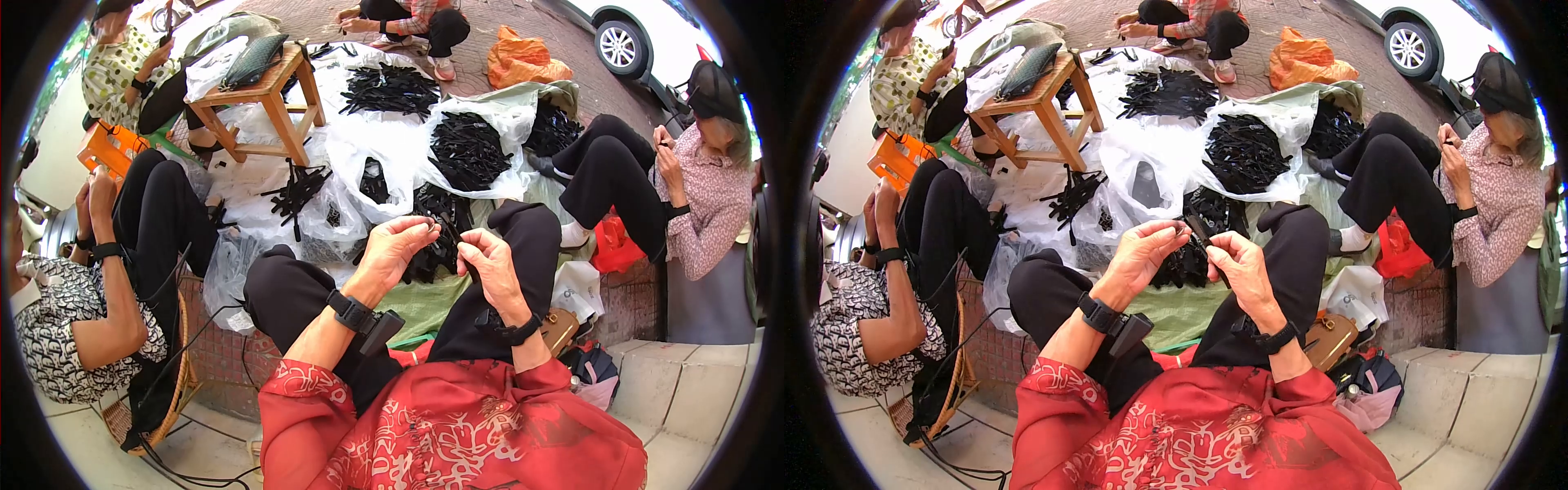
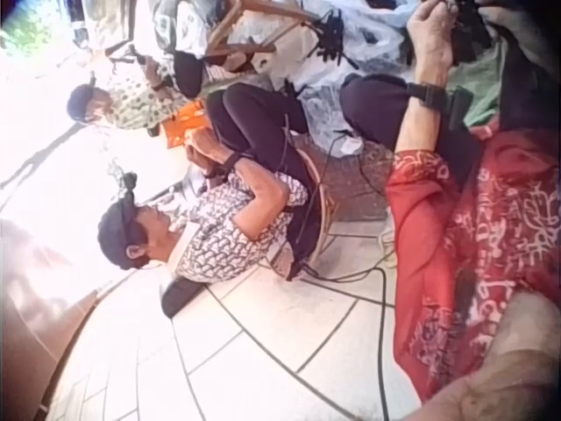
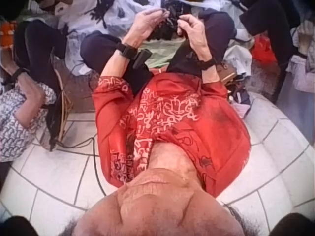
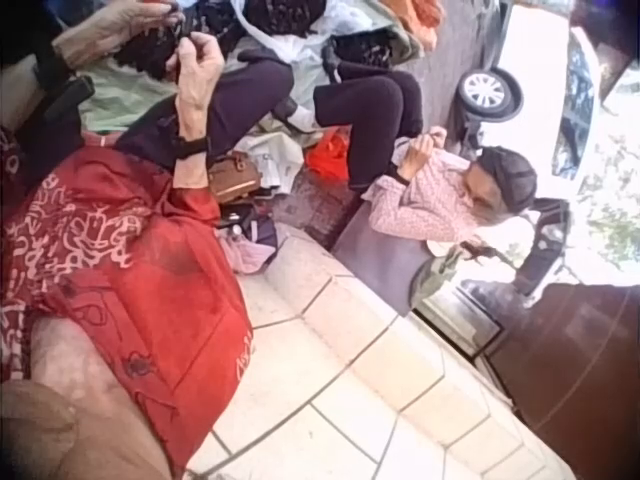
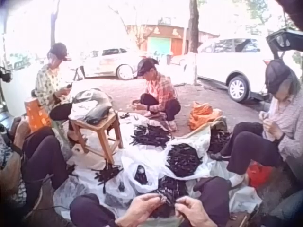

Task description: Assembling or preparing black shoe components manually in an outdoor workspace with other workers.

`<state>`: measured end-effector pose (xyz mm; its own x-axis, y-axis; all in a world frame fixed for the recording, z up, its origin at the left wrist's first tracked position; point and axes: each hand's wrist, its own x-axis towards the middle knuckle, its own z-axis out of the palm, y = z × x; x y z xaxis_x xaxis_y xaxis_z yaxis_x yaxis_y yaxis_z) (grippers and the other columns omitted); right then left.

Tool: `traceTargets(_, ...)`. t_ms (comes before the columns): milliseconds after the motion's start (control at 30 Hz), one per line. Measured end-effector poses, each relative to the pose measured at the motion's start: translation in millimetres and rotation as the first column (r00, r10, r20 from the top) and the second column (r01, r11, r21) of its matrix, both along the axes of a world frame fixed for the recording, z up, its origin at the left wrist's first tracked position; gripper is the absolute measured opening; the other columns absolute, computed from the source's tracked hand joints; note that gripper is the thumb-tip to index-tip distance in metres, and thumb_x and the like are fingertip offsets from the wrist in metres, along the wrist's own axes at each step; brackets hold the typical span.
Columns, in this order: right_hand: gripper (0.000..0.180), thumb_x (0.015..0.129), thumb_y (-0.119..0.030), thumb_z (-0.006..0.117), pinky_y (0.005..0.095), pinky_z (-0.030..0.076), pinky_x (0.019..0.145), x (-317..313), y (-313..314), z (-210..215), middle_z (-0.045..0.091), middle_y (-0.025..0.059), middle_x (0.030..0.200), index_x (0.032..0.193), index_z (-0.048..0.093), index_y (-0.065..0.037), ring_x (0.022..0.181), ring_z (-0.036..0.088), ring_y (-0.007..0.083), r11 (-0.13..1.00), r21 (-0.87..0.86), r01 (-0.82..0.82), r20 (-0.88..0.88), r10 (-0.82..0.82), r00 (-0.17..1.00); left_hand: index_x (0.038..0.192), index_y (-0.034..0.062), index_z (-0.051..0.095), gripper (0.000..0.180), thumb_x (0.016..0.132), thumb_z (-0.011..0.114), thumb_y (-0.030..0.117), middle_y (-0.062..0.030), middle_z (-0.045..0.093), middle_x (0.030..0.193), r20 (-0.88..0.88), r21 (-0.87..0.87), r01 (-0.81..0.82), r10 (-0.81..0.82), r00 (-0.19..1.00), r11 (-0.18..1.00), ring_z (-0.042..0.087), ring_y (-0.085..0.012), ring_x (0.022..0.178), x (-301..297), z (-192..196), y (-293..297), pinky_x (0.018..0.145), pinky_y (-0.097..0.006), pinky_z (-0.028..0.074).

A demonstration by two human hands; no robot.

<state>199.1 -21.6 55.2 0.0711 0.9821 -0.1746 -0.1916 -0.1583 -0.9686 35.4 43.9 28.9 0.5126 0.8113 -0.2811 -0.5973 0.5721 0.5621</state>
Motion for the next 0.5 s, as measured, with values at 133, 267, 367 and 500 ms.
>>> traceTargets(133,0.012,0.081,-0.009,0.052,0.0191,0.040,0.045,-4,3,2,0.054,0.0044,0.069,0.088,0.048,0.000,0.052,0.050,0.0078,0.997,-0.023,0.070,-0.153,-0.073,0.985,0.094,-0.0044,0.053,0.023,0.071,0.058,-0.006,-0.0133,0.058,0.086,-0.098,0.063,-0.004,0.011,0.995,0.998,0.059,-0.0206,0.078,0,3,-2,0.072,-0.030,0.051)
traceTargets(267,0.013,0.082,-0.010,0.051,0.0202,0.041,0.044,-5,11,1,0.054,0.0059,0.071,0.089,0.045,-0.001,0.053,0.051,0.0087,0.999,-0.039,0.035,-0.208,-0.042,0.977,0.096,-0.0041,0.052,0.027,0.070,0.059,-0.006,-0.0121,0.057,0.085,-0.217,0.091,0.074,-0.053,0.975,0.993,0.059,-0.0192,0.073,-2,2,-3,0.067,-0.029,0.052)
traceTargets(367,0.012,0.081,-0.008,0.053,0.0182,0.039,0.043,-10,12,-2,0.054,0.0049,0.069,0.088,0.046,-0.001,0.051,0.050,0.0075,0.999,-0.045,-0.013,-0.228,0.002,0.974,0.096,-0.0046,0.053,0.026,0.070,0.059,-0.005,-0.0118,0.057,0.085,-0.204,0.076,0.098,-0.081,0.976,0.992,0.059,-0.0169,0.071,-1,1,-5,0.065,-0.027,0.052)
traceTargets(500,0.013,0.078,-0.002,0.056,0.0168,0.038,0.043,-14,13,-8,0.055,0.0047,0.068,0.089,0.048,0.000,0.050,0.048,0.0061,0.998,-0.024,-0.066,-0.168,0.061,0.984,0.099,-0.0037,0.053,0.027,0.072,0.059,-0.003,-0.0127,0.060,0.086,-0.307,0.202,0.115,-0.048,0.951,0.973,0.059,-0.0168,0.075,2,-1,-3,0.068,-0.026,0.050)
